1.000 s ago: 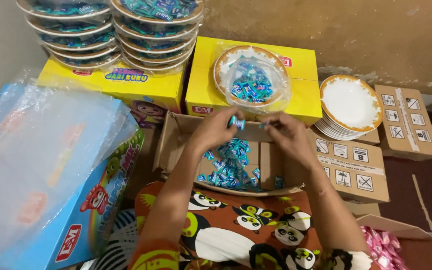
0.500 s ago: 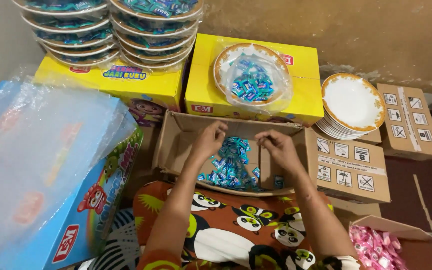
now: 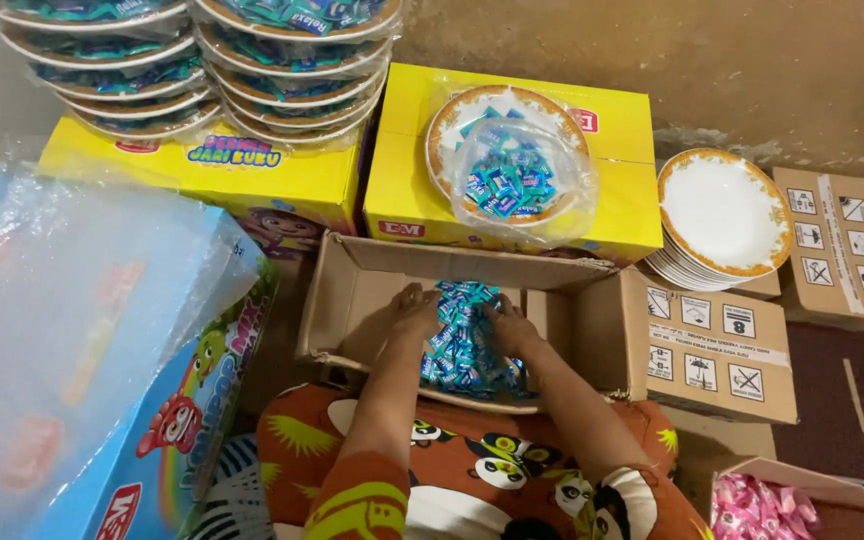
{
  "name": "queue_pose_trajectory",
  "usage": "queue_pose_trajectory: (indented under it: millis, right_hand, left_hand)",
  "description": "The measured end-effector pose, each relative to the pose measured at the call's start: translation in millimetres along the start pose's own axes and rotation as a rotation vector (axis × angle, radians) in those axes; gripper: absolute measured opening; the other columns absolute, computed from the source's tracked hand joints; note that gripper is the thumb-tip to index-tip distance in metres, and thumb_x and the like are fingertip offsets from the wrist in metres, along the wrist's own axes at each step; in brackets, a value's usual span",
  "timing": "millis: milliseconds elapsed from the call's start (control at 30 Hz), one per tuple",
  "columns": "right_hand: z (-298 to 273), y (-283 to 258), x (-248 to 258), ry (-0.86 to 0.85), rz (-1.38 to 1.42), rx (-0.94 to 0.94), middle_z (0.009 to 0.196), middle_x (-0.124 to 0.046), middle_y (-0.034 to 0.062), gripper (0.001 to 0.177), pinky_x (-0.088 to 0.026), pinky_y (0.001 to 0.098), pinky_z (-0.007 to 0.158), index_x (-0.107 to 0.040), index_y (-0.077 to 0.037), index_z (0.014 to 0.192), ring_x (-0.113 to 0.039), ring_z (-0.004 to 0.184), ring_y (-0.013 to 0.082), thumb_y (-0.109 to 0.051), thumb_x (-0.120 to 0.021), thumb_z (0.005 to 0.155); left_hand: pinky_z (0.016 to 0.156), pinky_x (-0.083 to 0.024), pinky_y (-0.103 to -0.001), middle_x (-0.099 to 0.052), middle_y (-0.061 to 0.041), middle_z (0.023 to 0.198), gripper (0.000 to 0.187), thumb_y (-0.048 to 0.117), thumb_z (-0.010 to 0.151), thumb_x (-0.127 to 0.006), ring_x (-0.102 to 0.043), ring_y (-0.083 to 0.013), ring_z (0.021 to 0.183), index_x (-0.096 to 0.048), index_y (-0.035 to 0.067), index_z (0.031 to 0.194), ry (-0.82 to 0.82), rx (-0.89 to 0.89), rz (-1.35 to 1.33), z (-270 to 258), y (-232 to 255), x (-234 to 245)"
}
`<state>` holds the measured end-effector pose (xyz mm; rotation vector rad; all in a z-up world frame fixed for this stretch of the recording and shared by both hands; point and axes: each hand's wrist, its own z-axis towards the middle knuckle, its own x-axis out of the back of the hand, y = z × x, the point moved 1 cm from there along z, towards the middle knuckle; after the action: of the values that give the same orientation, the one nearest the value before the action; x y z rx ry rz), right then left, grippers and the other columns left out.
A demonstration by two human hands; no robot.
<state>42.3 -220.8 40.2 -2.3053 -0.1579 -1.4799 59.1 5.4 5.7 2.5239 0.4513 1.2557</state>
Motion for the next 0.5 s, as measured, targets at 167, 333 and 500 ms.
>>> queue_pose_trajectory:
  millis: [167,333,500]
  right_hand:
    - [0,1,-39,-0.096,-0.076,0.037,0.154,-0.031,0.0238,0.071,-0.048,0.059,0.111,-0.035,-0.027,0.158,-0.039,0.139,0.0558,-0.025,-0.062,0.091]
    - [-6,-4,-57,-0.063,-0.141,0.057,0.153,-0.03,0.0274,0.065,-0.051,0.0578,0.108,-0.042,-0.023,0.155,-0.034,0.142,0.0548,-0.02,-0.059,0.092]
    - [-7,-7,-57,-0.069,-0.138,0.005,0.154,-0.032,0.0283,0.056,-0.05,0.0566,0.109,-0.047,-0.021,0.15,-0.035,0.144,0.0529,-0.018,-0.058,0.096]
  left_hand:
    - [0.117,-0.029,-0.058,-0.038,-0.023,0.153,0.058,0.017,0.095,-0.046,-0.032,-0.0469,0.144,-0.036,0.016,0.152,0.047,-0.028,0.244,-43,19,2]
    - [0.095,-0.032,-0.061,-0.046,-0.033,0.137,0.042,0.01,0.093,-0.052,-0.039,-0.0525,0.13,-0.047,0.006,0.135,0.216,-0.125,0.186,-25,4,-37]
    - [0.098,-0.036,-0.06,-0.06,-0.026,0.129,0.042,0.005,0.093,-0.048,-0.048,-0.0427,0.126,-0.062,0.007,0.132,0.24,-0.173,0.205,-75,20,-12]
